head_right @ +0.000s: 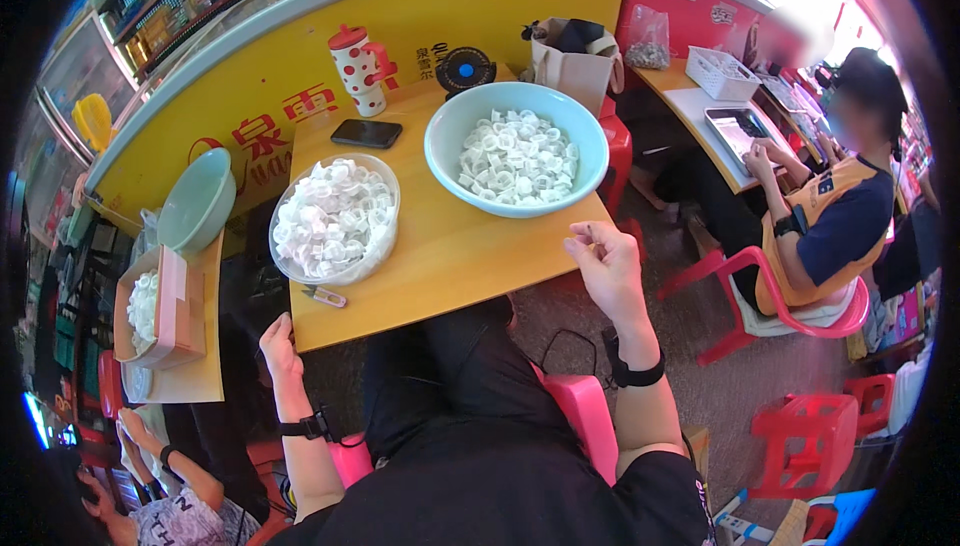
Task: Assembling or inspecting small plastic shoe components in a workshop.
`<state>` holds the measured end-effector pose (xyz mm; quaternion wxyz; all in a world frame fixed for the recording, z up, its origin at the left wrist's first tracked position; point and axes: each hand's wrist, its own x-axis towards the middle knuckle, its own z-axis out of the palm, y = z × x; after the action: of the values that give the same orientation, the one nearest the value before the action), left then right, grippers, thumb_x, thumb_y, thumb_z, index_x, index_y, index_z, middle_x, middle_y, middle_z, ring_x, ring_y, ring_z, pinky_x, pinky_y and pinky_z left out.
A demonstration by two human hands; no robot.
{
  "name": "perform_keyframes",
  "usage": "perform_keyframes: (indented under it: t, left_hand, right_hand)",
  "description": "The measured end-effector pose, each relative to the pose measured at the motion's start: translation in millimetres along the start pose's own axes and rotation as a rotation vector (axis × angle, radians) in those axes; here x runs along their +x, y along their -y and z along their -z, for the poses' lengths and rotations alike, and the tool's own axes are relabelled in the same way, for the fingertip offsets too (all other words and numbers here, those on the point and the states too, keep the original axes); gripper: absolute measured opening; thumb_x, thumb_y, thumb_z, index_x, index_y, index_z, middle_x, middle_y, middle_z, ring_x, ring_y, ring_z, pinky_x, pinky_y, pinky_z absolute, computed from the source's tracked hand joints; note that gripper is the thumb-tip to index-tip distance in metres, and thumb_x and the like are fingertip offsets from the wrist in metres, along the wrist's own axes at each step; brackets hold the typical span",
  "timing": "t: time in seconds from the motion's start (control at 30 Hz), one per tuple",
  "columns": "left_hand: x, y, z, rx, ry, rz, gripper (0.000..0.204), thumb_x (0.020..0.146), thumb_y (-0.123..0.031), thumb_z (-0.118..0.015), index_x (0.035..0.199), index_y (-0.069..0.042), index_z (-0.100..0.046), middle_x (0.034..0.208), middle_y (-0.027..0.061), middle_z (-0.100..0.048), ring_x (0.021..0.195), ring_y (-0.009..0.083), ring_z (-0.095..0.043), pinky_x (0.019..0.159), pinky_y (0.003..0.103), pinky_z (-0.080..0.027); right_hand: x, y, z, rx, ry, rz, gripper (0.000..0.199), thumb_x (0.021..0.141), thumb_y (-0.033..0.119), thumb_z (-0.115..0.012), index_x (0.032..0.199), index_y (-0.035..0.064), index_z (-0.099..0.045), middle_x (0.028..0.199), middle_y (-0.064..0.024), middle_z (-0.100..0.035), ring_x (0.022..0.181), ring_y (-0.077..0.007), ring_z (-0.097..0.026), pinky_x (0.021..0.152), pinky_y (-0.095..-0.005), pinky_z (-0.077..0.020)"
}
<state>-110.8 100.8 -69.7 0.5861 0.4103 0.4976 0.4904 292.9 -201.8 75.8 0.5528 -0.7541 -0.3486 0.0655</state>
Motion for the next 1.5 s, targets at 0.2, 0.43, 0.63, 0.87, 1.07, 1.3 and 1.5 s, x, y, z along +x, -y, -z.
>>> perform_keyframes:
  t: [0.2, 0.43, 0.63, 0.87, 1.07, 1.3, 1.5]
  left_hand:
    - [1, 7, 3, -0.019, -0.050, -0.028, 0.031, 0.091, -0.010, -0.062, 0.115, 0.010, -0.060, 0.102, 0.0111, -0.066, 0.083, 0.0142, -0.063, 0.077, 0.027, -0.050]
    - [-43, -47, -26, 0.155, -0.285, -0.223, 0.036, 0.092, -0.011, -0.061, 0.123, 0.006, -0.056, 0.111, 0.0079, -0.064, 0.092, 0.0103, -0.056, 0.076, 0.024, -0.043]
    - [-66, -65, -39, 0.151, -0.147, -0.321, 0.032, 0.092, -0.006, -0.059, 0.122, 0.004, -0.057, 0.111, 0.0079, -0.062, 0.090, 0.0099, -0.055, 0.081, 0.024, -0.043]
    - [-73, -87, -49, 0.295, 0.190, -0.396, 0.029, 0.091, 0.000, -0.056, 0.120, 0.005, -0.057, 0.111, 0.0060, -0.056, 0.093, 0.0104, -0.052, 0.085, 0.024, -0.043]
    - [-86, -85, -63, 0.284, 0.153, -0.420, 0.027, 0.091, 0.003, -0.054, 0.118, 0.005, -0.058, 0.112, 0.0066, -0.056, 0.095, 0.0120, -0.053, 0.085, 0.026, -0.044]
    - [-124, -78, -132, 0.607, 0.674, -0.479, 0.017, 0.083, -0.002, -0.065, 0.099, 0.003, -0.063, 0.090, 0.0125, -0.061, 0.084, 0.0240, -0.060, 0.073, 0.031, -0.049]
    - [-121, -40, -163, 0.862, 0.832, -0.883, 0.026, 0.076, -0.002, -0.068, 0.102, 0.003, -0.062, 0.099, 0.0173, -0.060, 0.089, 0.0353, -0.057, 0.077, 0.040, -0.048]
  right_hand:
    - [30, -14, 3, 0.073, -0.033, 0.004, 0.018, 0.085, 0.003, -0.064, 0.101, -0.0056, -0.064, 0.076, -0.0020, -0.064, 0.060, -0.0010, -0.050, 0.052, -0.0193, -0.0379]
    - [74, -49, 1, 0.002, -0.090, -0.206, 0.038, 0.091, 0.017, -0.063, 0.124, 0.0006, -0.054, 0.071, -0.0044, -0.063, 0.050, -0.0044, -0.048, 0.042, -0.0202, -0.0340]
    - [108, -60, 1, 0.199, -0.089, -0.499, 0.074, 0.084, 0.034, -0.070, 0.141, 0.0012, -0.035, 0.074, -0.0103, -0.063, 0.043, -0.0063, -0.044, 0.037, -0.0216, -0.0323]
    - [126, -65, 5, 0.434, 0.032, -0.684, 0.015, 0.082, 0.009, -0.061, 0.094, 0.0026, -0.056, 0.065, -0.0045, -0.054, 0.043, -0.0105, -0.046, 0.035, -0.0221, -0.0331]
    - [101, -57, 29, 0.445, 0.015, -0.688, 0.015, 0.082, 0.005, -0.058, 0.097, 0.0014, -0.056, 0.074, -0.0057, -0.056, 0.046, -0.0094, -0.046, 0.036, -0.0201, -0.0346]
    - [103, -51, 20, 0.481, 0.153, -0.640, 0.022, 0.091, 0.022, -0.063, 0.097, 0.0019, -0.058, 0.068, -0.0051, -0.061, 0.040, -0.0079, -0.045, 0.038, -0.0193, -0.0352]
    - [117, -88, 51, 0.572, 0.109, -0.725, 0.026, 0.094, 0.028, -0.058, 0.099, 0.0027, -0.060, 0.077, -0.0145, -0.067, 0.041, -0.0065, -0.043, 0.036, -0.0199, -0.0318]
